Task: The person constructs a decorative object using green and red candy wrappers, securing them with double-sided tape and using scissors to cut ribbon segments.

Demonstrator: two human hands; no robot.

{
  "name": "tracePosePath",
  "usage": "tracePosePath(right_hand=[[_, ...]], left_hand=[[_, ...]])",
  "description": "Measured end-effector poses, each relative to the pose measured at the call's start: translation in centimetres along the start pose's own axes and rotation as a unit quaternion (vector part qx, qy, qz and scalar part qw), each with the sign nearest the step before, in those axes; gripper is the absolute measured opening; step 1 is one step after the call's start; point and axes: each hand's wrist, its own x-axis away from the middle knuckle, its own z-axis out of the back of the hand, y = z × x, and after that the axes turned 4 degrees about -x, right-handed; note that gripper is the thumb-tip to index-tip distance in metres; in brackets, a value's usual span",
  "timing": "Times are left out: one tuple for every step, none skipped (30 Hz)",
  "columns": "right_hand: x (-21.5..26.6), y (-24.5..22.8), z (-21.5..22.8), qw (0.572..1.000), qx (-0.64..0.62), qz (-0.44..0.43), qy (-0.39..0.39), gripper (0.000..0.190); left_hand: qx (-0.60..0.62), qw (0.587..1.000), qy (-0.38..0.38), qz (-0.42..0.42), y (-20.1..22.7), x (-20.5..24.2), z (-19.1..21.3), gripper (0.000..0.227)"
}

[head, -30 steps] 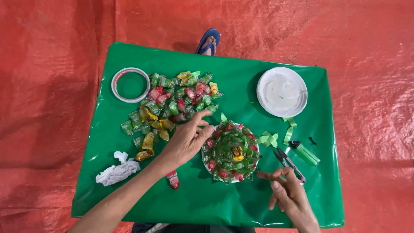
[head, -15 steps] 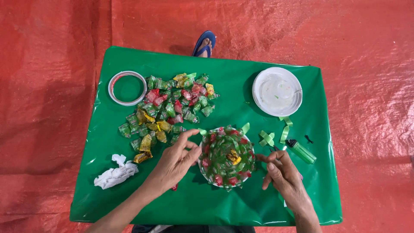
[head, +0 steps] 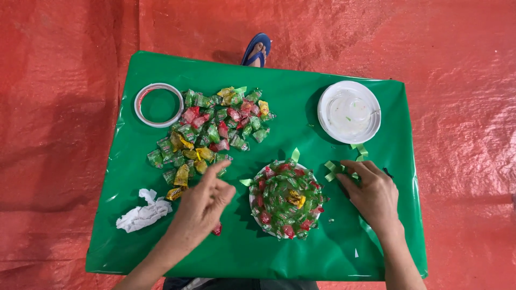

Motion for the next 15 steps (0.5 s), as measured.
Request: tracePosePath(right_hand=[[0.0,0.2,-0.5,1.000,-0.001,-0.001,-0.001,0.029],[-0.1,0.4,-0.9,1.000,0.008,0.010,0.007,0.021],[-0.1,0.6,-1.4,1.000,0.018,0.021,0.015,0.014],[-0.1,0.6,-1.5,1.000,0.018,0.019,0.015,0.014],[-0.2,0.7,-1.5,1.000,0.001,0.022,0.017,0.011],[-0.2,0.8,-1.6,0.999,-0.016,0.027,0.019,0.009],[-0.1,0.8,-1.4,0.999,-0.017,0.024,0.020,0.009],[-0.1,0.9,-1.2,0.999,-0.036,0.026,0.031,0.009],[-0.1,0.9,-1.1,0.997,-0.055,0.028,0.041,0.009],[0.0,0.7,-0.9,0.997,-0.056,0.027,0.040,0.009],[0.1,0.6,-0.7,0.991,-0.127,-0.033,0.036,0.005],[0.2,0.5,-0.5,0.975,-0.197,-0.093,0.033,0.010],[0.2,0.4,-0.3,0.975,-0.198,-0.094,0.033,0.010],[0.2,0.4,-0.1,0.957,-0.271,-0.098,0.023,0.012],[0.2,0.3,0.2,0.934,-0.343,-0.100,0.012,0.015]], left_hand=[[-0.001,1.000,-0.001,0.002,0.3,-0.1,0.5,0.058],[0.008,1.000,0.023,0.001,0.7,-0.3,1.1,0.061],[0.018,0.999,0.048,0.000,1.1,-0.6,1.6,0.064],[0.017,0.999,0.045,0.000,1.2,-0.7,1.7,0.064],[0.016,0.998,0.054,-0.015,1.5,-0.8,1.9,0.061],[0.014,0.997,0.063,-0.030,1.7,-1.0,2.1,0.059],[0.013,0.998,0.061,-0.031,1.9,-1.2,1.9,0.059],[0.016,0.997,0.059,-0.055,2.1,-1.5,1.8,0.057],[0.018,0.995,0.057,-0.078,2.2,-1.7,1.7,0.055],[0.018,0.995,0.056,-0.077,2.5,-2.0,1.6,0.055],[0.031,0.993,0.064,-0.094,2.9,-2.2,1.6,0.050],[0.045,0.990,0.070,-0.111,3.2,-2.6,1.5,0.046],[0.044,0.990,0.069,-0.111,3.1,-2.8,1.3,0.046],[0.042,0.990,0.063,-0.117,3.0,-3.0,1.1,0.043],[0.040,0.990,0.056,-0.122,2.9,-3.2,1.0,0.041]])
